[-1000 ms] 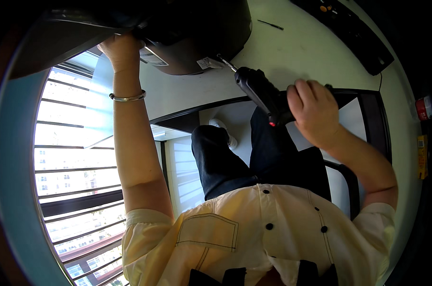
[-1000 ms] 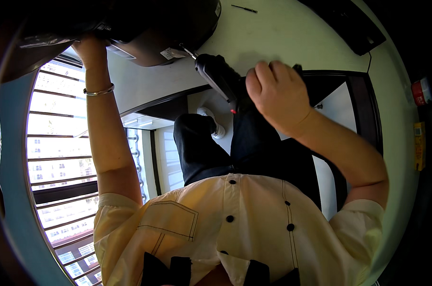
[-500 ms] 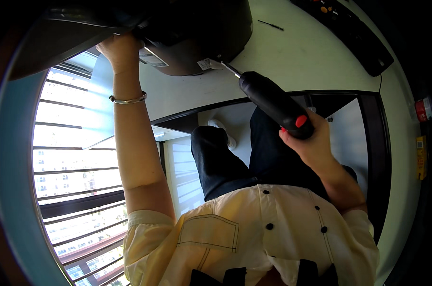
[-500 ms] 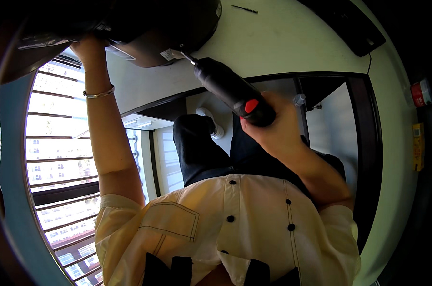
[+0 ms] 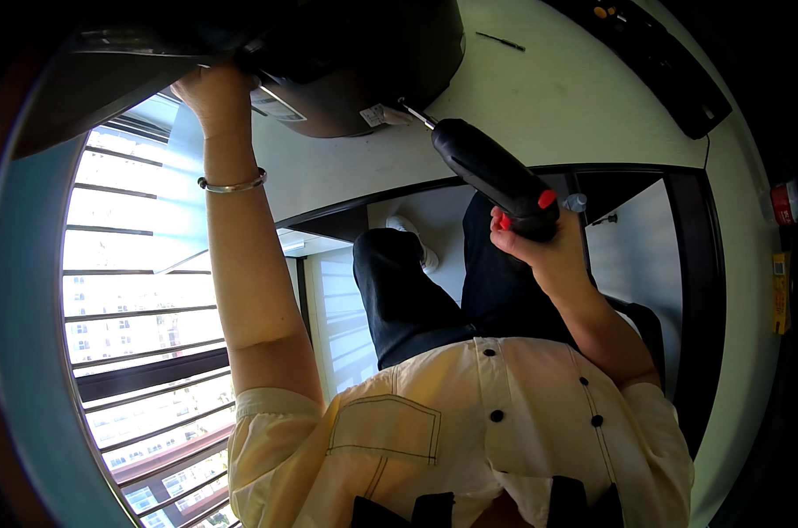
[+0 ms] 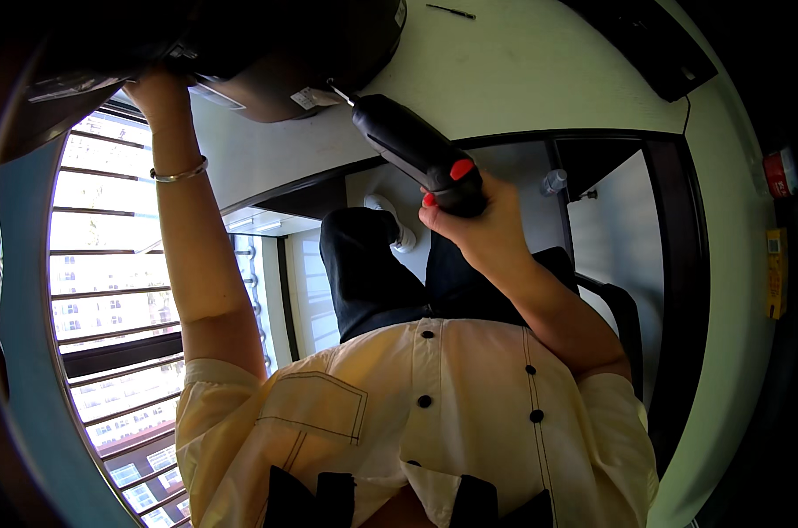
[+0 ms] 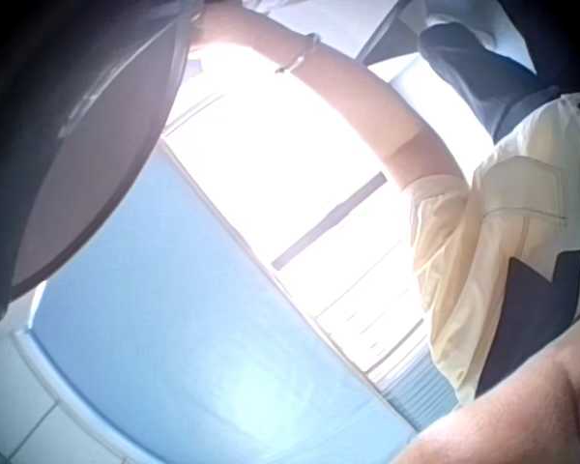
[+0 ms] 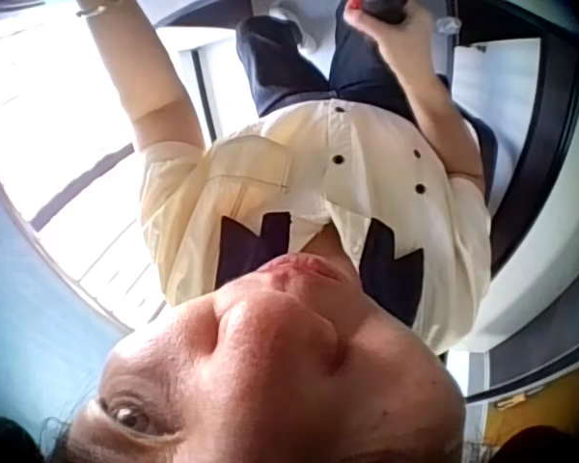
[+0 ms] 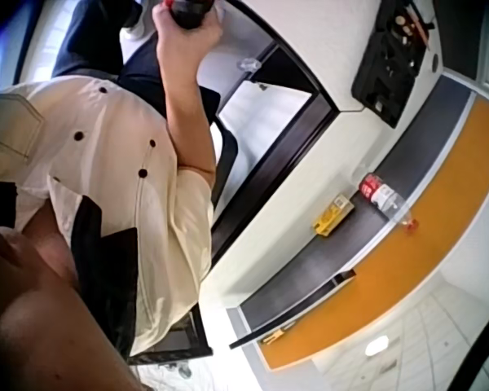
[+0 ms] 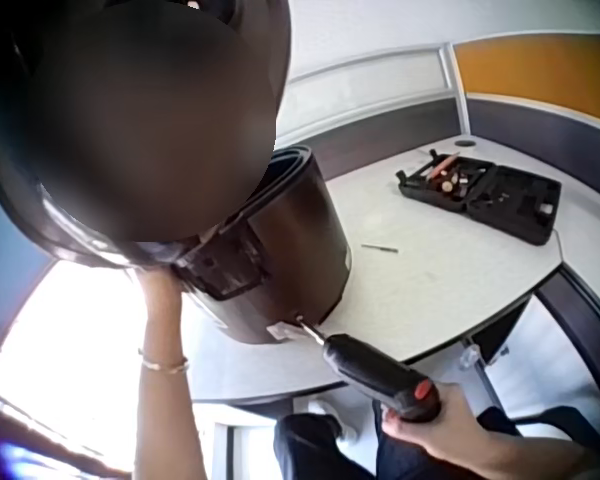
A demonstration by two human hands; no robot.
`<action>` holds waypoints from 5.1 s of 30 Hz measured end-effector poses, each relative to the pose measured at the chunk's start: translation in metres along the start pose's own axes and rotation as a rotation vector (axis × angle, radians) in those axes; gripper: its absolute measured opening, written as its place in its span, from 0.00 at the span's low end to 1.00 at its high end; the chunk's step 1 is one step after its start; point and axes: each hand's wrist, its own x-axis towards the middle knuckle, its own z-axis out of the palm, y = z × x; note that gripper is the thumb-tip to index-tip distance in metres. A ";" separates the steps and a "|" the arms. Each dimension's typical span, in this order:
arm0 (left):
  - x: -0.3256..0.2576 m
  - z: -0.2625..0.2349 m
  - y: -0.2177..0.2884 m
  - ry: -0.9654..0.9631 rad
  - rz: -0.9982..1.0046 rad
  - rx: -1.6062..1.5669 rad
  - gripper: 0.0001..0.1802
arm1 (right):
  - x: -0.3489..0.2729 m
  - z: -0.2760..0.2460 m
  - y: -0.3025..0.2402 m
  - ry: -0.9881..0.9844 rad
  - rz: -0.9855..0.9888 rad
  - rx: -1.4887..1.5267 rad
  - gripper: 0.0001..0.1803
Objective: The person uses a manual screwdriver and then a cordless electric screwdriver to remove screws from the bottom of a dark-colored rice cooker placed on a white table. The person holds the appliance steady with one hand while operating the tools with the other.
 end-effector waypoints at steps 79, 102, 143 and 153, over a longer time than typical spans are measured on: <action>0.004 -0.001 0.003 0.012 -0.016 -0.071 0.27 | 0.001 -0.001 -0.004 0.020 0.035 -0.185 0.11; -0.001 0.002 0.001 -0.073 -0.088 -0.058 0.26 | 0.014 -0.002 0.009 0.121 -0.703 -1.009 0.14; 0.015 -0.005 0.021 0.105 -0.516 -0.700 0.16 | -0.004 -0.013 -0.015 0.027 -0.057 -0.350 0.12; 0.003 0.005 0.004 -0.048 -0.430 -0.480 0.21 | 0.003 -0.006 -0.007 -0.007 0.001 -0.324 0.10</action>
